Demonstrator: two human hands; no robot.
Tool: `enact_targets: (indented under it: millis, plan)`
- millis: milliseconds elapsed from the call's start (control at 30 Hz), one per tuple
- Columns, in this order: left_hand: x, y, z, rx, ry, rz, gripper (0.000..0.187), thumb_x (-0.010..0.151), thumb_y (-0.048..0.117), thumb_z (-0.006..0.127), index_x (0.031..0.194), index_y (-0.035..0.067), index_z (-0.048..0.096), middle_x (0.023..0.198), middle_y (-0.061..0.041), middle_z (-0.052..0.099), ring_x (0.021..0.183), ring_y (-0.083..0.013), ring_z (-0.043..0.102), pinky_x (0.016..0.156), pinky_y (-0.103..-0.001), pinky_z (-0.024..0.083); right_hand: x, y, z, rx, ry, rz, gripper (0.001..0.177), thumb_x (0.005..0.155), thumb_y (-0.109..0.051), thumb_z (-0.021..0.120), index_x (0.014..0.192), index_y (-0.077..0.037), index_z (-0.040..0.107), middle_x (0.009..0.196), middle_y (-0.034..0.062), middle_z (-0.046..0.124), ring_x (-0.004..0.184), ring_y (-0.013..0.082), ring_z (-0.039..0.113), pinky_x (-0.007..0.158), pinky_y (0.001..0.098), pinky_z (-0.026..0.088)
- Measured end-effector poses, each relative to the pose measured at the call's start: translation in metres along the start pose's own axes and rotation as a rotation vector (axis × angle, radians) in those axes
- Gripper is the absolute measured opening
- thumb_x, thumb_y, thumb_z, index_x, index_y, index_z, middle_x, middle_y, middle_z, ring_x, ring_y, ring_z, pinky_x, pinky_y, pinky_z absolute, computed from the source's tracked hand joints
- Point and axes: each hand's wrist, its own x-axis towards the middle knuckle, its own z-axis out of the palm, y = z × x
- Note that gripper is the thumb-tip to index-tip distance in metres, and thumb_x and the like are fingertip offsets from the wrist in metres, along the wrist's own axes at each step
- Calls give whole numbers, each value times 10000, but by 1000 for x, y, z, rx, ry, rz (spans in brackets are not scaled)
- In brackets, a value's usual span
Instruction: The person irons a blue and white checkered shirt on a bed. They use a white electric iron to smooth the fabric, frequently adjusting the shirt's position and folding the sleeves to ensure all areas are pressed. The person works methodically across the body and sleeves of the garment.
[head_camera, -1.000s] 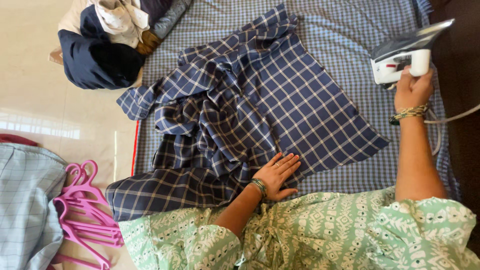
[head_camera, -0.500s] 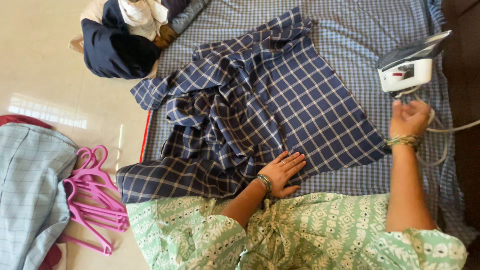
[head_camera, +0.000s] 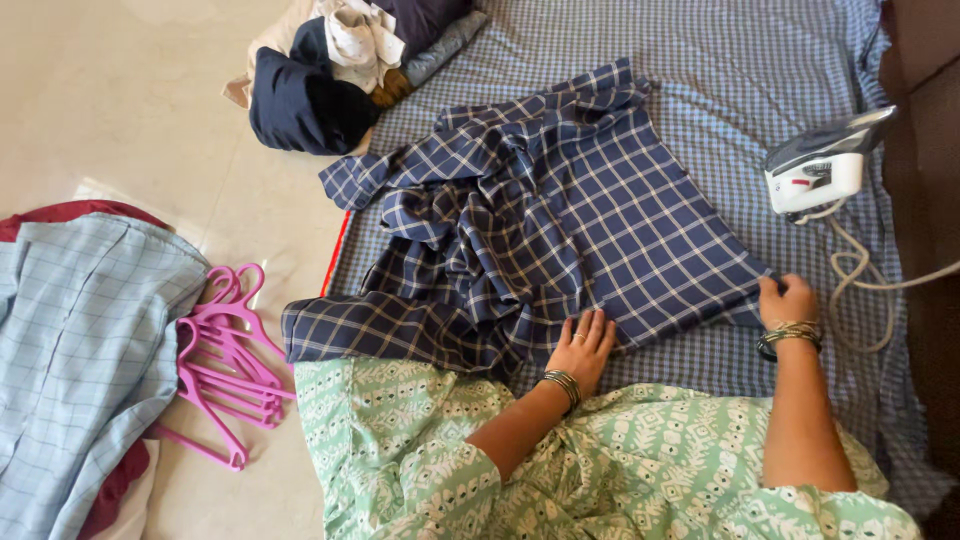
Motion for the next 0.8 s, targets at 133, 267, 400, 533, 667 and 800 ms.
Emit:
enact_targets:
  millis: [133,267,400,533,667,800]
  plan:
    - [0,-41,4,-257,69,-308,560,869,74,594,1418,63,484,1400,-188,531,1312,-376,529,1065,-497,478,-11,-4,-8,358,198,70,321,934,-203,807,1095,38,669,895,152,711,743,208,658,684,343,525]
    - [-32,-86,-65,-517,462,-452,467,731,-33,599,1168,126,569,1098,-135,690,984,-385,676,785,-461,569,-31,-7,-31,643,228,-75,255,969,-68,803,1112,-17,598,900,-5,630,753,68,569,666,248,458]
    - [-92,-101,-155,-489,373,-114,568,734,0,622,1276,160,562,1041,-81,725,826,-320,719,657,-423,574,-66,-21,-98,680,195,-167,132,1096,-11,728,1115,-22,598,888,-11,601,684,38,452,602,209,340]
    - [-136,-93,-199,-329,254,178,636,791,39,669,1396,215,580,938,-57,722,742,-266,707,645,-390,582,-129,-50,-178,511,169,-357,52,1137,-10,645,1183,-20,666,1082,35,713,891,37,600,817,203,454]
    - [-166,-76,-198,-313,73,290,589,892,32,645,1434,259,605,919,-40,726,656,-185,690,567,-338,590,-208,-82,-234,28,82,-27,182,1080,-159,691,1218,-132,806,702,154,645,530,245,496,550,360,412]
    - [-194,-70,-197,-376,-112,348,605,843,128,685,1437,219,608,855,-40,704,696,-213,694,598,-379,591,-243,-84,-244,-240,-102,46,246,1046,-303,687,1250,-217,794,822,150,682,653,269,606,612,385,497]
